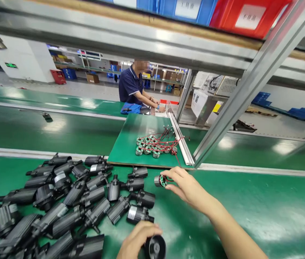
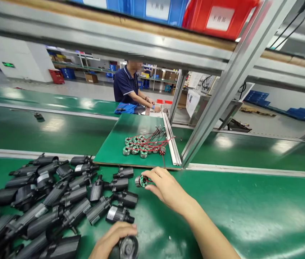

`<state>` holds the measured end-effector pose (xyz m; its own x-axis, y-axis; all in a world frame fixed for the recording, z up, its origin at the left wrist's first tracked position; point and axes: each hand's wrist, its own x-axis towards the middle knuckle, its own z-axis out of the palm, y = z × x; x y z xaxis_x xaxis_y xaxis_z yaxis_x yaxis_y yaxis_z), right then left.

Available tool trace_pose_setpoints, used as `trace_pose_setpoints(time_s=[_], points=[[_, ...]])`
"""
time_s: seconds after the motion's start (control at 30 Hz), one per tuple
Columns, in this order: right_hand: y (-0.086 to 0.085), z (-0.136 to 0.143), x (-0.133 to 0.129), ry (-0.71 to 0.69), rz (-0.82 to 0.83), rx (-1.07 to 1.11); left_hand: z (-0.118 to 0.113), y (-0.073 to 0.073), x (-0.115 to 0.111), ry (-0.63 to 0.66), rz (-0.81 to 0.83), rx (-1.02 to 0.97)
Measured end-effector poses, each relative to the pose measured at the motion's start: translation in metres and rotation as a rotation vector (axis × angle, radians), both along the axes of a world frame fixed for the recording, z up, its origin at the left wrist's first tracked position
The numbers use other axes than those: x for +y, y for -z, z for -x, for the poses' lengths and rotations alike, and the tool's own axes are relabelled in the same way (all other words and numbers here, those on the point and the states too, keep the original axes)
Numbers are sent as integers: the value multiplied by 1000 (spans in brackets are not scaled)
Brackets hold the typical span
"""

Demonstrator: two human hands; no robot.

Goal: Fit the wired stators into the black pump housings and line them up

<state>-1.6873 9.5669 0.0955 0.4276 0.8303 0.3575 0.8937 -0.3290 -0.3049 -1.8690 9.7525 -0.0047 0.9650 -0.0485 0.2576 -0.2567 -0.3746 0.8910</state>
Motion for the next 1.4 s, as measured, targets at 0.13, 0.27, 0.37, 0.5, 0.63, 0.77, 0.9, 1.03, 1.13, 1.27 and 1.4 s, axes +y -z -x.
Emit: trace_pose_setpoints(time_s=[0.13, 0.27, 0.37, 0.5, 0.63, 0.77, 0.9, 1.03, 1.13, 1.27, 1.4], points=[[-16, 54, -33, 36, 15, -39, 3, -9, -6, -37, -41, 53], [-24, 87, -45, 38, 91, -109, 4, -15, -4, -54, -35, 49], [-25, 97, -42, 27, 82, -77, 6, -15, -2, -44, -51, 52], [-21, 100, -29, -12, 102, -38, 8, -17, -1, -17, -25, 54], [-10, 101, -18, -28, 164, -43, 8, -19, 1, 11, -66, -14], [5, 100, -10, 5, 142, -45, 9, -15, 2, -31, -148, -116], [13, 97, -5, 39, 78, -80, 12, -6, 3, -109, -130, -99], [12, 93, -4, -8, 116, 10, 12, -4, 5, -142, -145, -167], [12, 93, -6, -72, 186, 73, 11, -7, 9, -8, -188, -242], [17, 97, -7, -105, 201, 75, 13, -13, 15, 108, -442, -287], [13, 99, -8, -131, 213, 52, 15, -19, 15, 107, -560, -429]])
